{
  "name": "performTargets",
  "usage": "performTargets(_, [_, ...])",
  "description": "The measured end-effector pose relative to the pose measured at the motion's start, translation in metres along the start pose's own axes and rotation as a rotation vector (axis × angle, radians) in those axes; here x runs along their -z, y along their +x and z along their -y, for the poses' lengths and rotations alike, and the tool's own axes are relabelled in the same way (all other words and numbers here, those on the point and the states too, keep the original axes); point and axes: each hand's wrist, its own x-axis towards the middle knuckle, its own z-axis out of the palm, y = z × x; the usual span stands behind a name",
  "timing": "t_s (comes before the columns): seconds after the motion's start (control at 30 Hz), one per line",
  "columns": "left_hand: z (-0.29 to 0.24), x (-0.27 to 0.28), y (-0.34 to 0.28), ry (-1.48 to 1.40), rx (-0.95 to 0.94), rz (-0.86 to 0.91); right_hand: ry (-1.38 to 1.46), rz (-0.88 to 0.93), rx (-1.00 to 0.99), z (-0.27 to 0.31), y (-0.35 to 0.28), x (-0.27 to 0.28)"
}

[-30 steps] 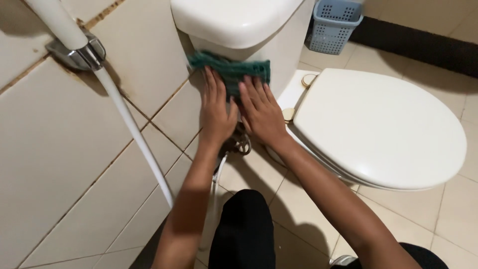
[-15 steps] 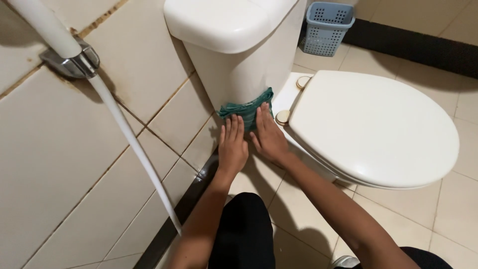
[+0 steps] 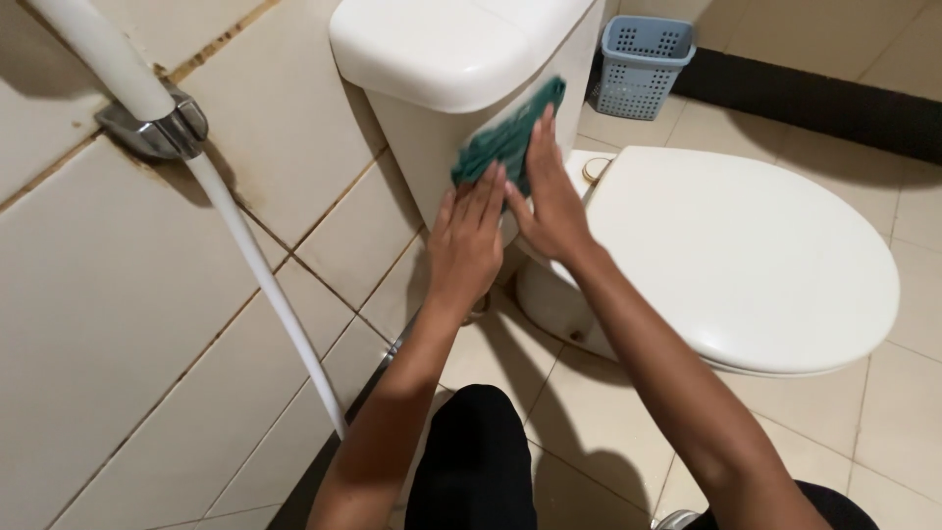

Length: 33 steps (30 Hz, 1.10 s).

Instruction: The person wipes the top and sides of a white toilet cistern using a green cloth. They move around the cistern to clean different sides, including the front, sides, and back, while kneeling and standing.

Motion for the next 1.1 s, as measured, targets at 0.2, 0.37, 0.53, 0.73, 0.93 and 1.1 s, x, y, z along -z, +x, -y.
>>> performTargets(0.2, [-0.023, 0.016, 0.037, 0.086, 0.016, -0.098, 0.030, 0.061, -0.031, -0.002, 0.030, 0.033])
performTargets(0.37, [-0.015, -0.002, 0.025, 0.213, -0.019, -0.102, 0.135, 0.032, -0.062, 0.000, 0.021, 0.017])
performTargets(0.53, [-0.006, -0.030, -0.015, 0.230, 0.003, -0.001, 0.147, -0.009, -0.086, -0.005, -0.015, -0.023])
performTargets(0.73, [0.005, -0.061, -0.068, 0.151, 0.051, 0.203, 0.187, 0.079, -0.201, -0.010, -0.065, -0.065])
performTargets(0.93, [0.000, -0.063, -0.077, 0.074, 0.068, 0.231, 0.182, 0.163, -0.210, -0.021, -0.076, -0.069])
performTargets(1.1, [-0.008, -0.047, -0.043, 0.049, 0.079, 0.163, 0.157, 0.059, -0.151, -0.022, -0.038, -0.042])
